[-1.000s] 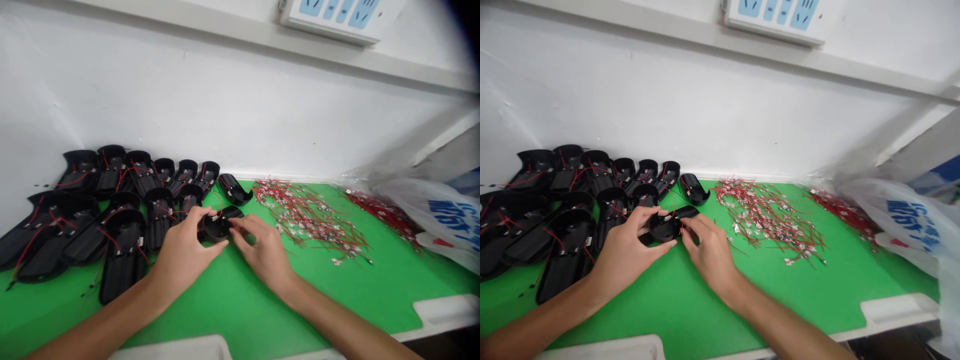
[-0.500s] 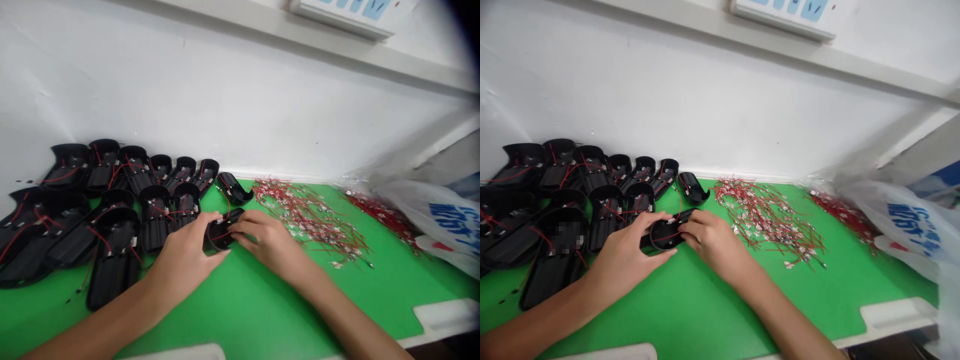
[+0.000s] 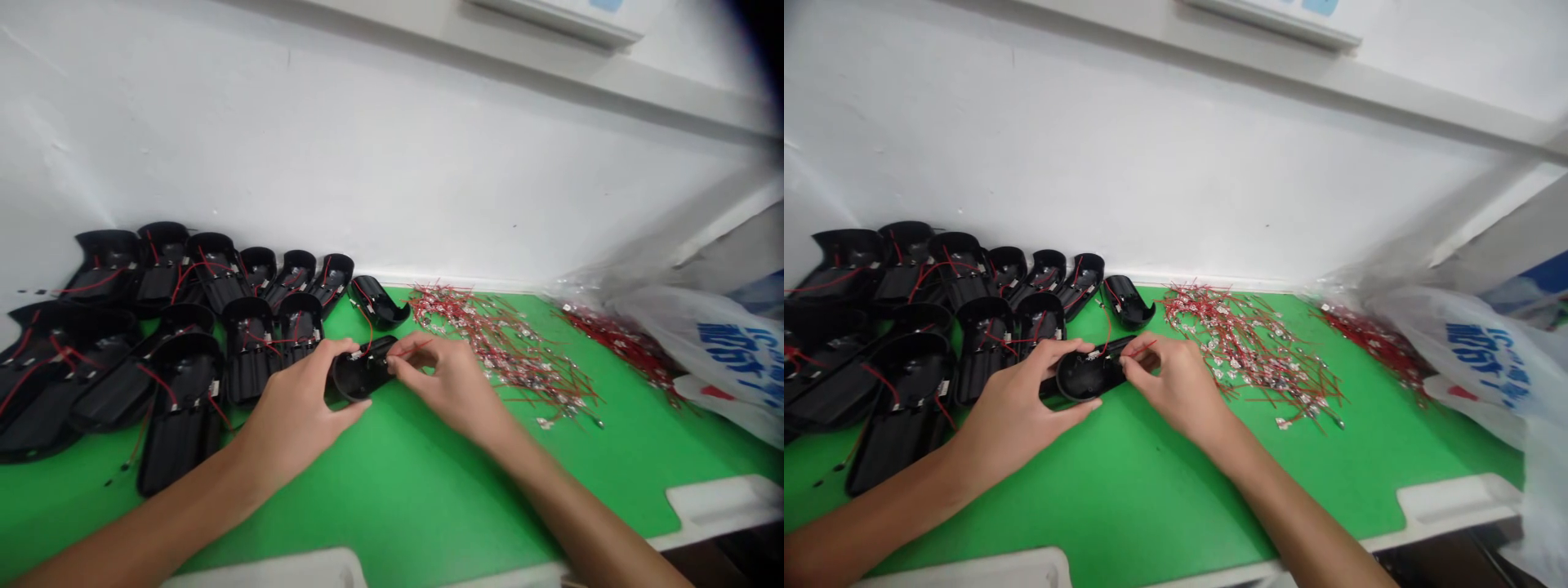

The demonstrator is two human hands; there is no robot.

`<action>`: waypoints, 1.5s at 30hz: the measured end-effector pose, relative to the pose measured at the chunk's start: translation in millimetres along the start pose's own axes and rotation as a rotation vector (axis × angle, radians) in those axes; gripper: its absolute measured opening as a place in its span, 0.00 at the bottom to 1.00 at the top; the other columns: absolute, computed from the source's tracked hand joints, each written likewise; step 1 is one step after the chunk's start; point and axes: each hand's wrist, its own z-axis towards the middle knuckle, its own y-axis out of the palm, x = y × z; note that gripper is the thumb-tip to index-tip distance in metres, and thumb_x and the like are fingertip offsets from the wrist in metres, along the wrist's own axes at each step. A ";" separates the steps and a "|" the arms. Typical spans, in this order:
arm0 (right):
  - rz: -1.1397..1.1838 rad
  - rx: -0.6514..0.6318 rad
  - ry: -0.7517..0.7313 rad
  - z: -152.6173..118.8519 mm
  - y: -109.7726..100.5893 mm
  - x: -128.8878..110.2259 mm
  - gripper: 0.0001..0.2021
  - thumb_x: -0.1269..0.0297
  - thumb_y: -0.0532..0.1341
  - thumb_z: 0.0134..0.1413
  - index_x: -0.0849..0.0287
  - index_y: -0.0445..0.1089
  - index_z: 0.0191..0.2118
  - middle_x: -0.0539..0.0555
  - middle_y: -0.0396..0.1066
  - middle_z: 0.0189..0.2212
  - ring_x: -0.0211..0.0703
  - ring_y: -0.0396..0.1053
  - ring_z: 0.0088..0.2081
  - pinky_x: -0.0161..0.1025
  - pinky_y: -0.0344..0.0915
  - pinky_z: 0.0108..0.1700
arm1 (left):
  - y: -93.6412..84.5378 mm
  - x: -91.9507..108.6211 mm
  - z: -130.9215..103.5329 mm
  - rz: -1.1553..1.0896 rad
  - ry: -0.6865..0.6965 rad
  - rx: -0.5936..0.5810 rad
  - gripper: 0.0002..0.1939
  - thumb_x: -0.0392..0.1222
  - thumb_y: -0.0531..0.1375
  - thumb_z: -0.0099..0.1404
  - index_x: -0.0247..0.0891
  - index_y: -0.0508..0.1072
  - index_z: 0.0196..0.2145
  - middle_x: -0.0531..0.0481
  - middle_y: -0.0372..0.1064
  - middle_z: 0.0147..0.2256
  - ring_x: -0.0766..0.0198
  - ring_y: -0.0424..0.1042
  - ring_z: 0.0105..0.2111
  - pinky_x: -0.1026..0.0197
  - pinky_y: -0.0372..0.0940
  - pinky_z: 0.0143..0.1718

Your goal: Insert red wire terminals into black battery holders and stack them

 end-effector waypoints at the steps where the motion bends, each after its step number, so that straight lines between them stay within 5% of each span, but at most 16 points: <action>1: 0.047 -0.032 0.070 1.1 0.4 2.0 0.06 0.63 0.62 0.57 0.60 0.74 0.34 0.52 0.77 0.27 0.40 0.73 0.28 0.36 0.68 0.33 | -0.2 -0.3 -0.3 0.000 0.001 0.000 0.30 0.40 0.71 0.58 0.47 0.66 0.55 0.55 0.77 0.52 0.56 0.79 0.50 0.55 0.74 0.51; 13: 0.042 -0.108 0.266 0.0 6.0 -0.7 0.12 0.56 0.60 0.55 0.59 0.69 0.29 0.48 0.66 0.20 0.36 0.60 0.22 0.33 0.53 0.23 | 2.5 -0.5 -2.0 -0.007 0.056 0.018 0.30 0.37 0.71 0.58 0.48 0.65 0.54 0.55 0.77 0.52 0.57 0.79 0.50 0.58 0.74 0.49; 24: -0.227 -0.078 0.111 -8.8 13.2 -16.0 0.09 0.64 0.58 0.60 0.58 0.70 0.29 0.49 0.71 0.23 0.39 0.66 0.24 0.35 0.55 0.27 | 5.9 6.5 -5.3 0.069 0.158 0.090 0.32 0.29 0.73 0.52 0.42 0.65 0.51 0.49 0.79 0.48 0.55 0.81 0.46 0.57 0.76 0.46; 39: -0.576 -0.044 -0.163 -18.7 18.7 -15.9 0.10 0.71 0.54 0.64 0.58 0.67 0.31 0.52 0.70 0.25 0.41 0.65 0.23 0.37 0.52 0.28 | 11.7 6.0 -12.4 0.159 0.408 0.093 0.43 0.25 0.76 0.46 0.36 0.61 0.55 0.40 0.75 0.54 0.52 0.74 0.57 0.58 0.67 0.63; 45: -0.568 -0.076 -0.077 -9.7 15.7 -18.4 0.07 0.71 0.57 0.62 0.59 0.71 0.33 0.51 0.72 0.24 0.41 0.67 0.24 0.36 0.53 0.28 | 14.5 4.4 -9.9 0.131 0.363 0.122 0.39 0.25 0.74 0.49 0.37 0.63 0.55 0.41 0.75 0.54 0.54 0.75 0.56 0.58 0.68 0.61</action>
